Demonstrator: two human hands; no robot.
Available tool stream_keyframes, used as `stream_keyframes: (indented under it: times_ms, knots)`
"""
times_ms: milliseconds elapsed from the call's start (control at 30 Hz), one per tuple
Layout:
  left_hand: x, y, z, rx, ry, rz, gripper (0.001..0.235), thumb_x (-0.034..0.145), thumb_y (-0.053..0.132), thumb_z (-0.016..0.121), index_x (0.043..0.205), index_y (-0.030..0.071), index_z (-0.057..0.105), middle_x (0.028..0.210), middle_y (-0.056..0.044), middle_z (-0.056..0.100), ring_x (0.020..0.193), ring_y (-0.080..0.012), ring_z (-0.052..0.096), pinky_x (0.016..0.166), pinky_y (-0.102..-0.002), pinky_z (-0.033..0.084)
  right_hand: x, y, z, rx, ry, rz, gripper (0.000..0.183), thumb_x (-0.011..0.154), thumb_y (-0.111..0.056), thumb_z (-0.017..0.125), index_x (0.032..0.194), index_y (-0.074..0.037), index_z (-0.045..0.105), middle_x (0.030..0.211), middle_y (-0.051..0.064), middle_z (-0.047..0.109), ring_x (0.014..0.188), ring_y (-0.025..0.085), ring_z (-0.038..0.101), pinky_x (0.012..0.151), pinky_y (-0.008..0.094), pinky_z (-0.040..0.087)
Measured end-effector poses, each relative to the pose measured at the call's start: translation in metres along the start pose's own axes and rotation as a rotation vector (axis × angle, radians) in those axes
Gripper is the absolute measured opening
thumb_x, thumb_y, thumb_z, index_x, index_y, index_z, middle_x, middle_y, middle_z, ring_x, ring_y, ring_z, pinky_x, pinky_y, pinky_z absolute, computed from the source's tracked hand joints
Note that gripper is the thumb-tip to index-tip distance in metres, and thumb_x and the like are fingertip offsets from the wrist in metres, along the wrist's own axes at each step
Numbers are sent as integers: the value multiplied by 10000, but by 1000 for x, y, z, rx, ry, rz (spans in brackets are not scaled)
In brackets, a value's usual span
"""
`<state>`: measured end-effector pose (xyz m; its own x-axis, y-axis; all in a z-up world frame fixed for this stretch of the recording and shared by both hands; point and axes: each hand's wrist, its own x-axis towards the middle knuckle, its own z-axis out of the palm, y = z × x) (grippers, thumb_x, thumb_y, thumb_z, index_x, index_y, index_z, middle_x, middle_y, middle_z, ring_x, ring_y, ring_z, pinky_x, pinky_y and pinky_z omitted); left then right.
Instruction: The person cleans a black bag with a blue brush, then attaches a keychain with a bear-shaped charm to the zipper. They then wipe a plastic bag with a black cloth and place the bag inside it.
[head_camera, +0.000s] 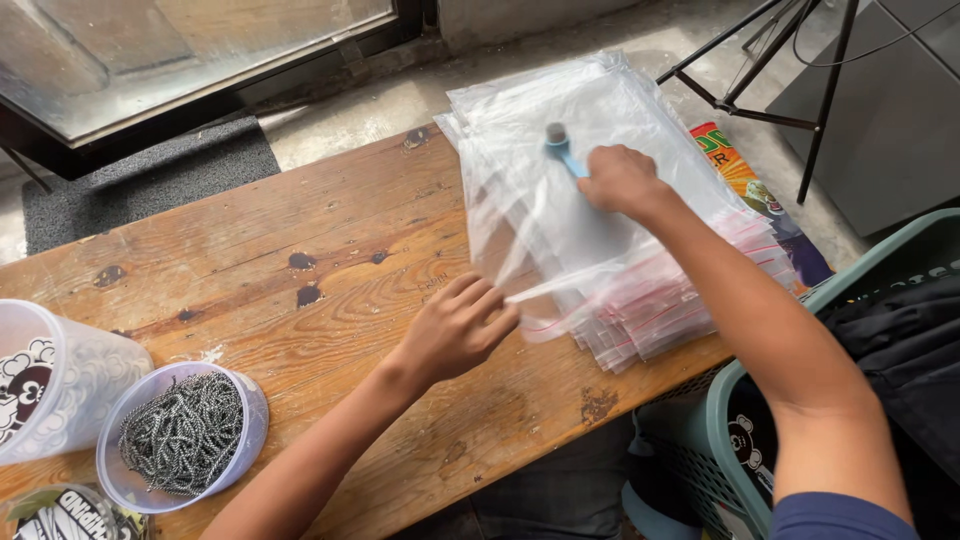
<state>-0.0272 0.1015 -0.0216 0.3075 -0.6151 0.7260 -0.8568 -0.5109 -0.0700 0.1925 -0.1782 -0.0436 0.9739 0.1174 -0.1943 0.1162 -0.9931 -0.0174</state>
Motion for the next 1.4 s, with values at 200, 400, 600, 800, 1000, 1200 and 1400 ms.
stream_keyframes:
  times_ms: [200, 400, 600, 800, 1000, 1200, 1400]
  knots:
    - [-65, 3, -57, 114, -37, -90, 101, 917, 72, 597, 858, 91, 676, 747, -46, 541, 746, -230, 643, 875, -420, 568, -29, 25, -9, -51, -16, 122, 511, 899, -397, 566, 1080, 38, 765, 1052, 308, 748, 1042, 484, 705, 825, 643, 540]
    - [-113, -2, -87, 242, 4, -239, 137, 869, 55, 597, 939, 90, 710, 714, -43, 529, 714, -216, 644, 883, -417, 575, -39, -17, -23, -251, 169, 1, 612, 993, -421, 581, 1264, 125, 526, 1007, 291, 605, 818, 489, 719, 577, 631, 560]
    - [-133, 7, -73, -137, -21, -402, 195, 875, 81, 551, 1021, 105, 677, 972, -76, 690, 874, -246, 718, 965, -420, 516, -132, -155, -70, 335, -27, -628, 388, 982, -279, 550, 1286, -37, 558, 1094, 365, 568, 1039, 625, 581, 877, 671, 491]
    - [-98, 18, -114, -870, -52, -435, 75, 799, 130, 519, 808, 64, 553, 1081, -214, 708, 1105, -481, 662, 982, -639, 438, -139, -177, -72, 406, -218, -565, 280, 1026, -287, 401, 1032, -64, 569, 931, 238, 661, 986, 449, 654, 878, 546, 490]
    - [-115, 14, -94, -901, -36, -644, 372, 940, 300, 360, 986, 62, 642, 1192, -161, 665, 1310, -459, 545, 1088, -591, 380, -152, -144, 10, 276, -200, -889, 528, 723, 0, 486, 1247, 64, 479, 1085, 304, 580, 1097, 534, 557, 1033, 586, 396]
    - [-119, 15, -84, -190, -177, -673, 322, 1040, 264, 393, 1199, 77, 601, 1282, -156, 584, 1347, -414, 491, 1126, -509, 345, -123, -153, 43, 254, 365, -1030, 394, 897, -123, 603, 1277, -224, 634, 1170, 82, 500, 1140, 331, 507, 1014, 408, 428]
    - [-118, 11, -84, -331, -167, -887, 378, 1049, 373, 351, 1227, 88, 524, 1254, -162, 617, 1352, -374, 497, 1142, -469, 327, -109, -194, 32, 65, 552, -870, 306, 940, -230, 549, 1235, -228, 627, 961, 68, 489, 862, 322, 587, 618, 411, 530]
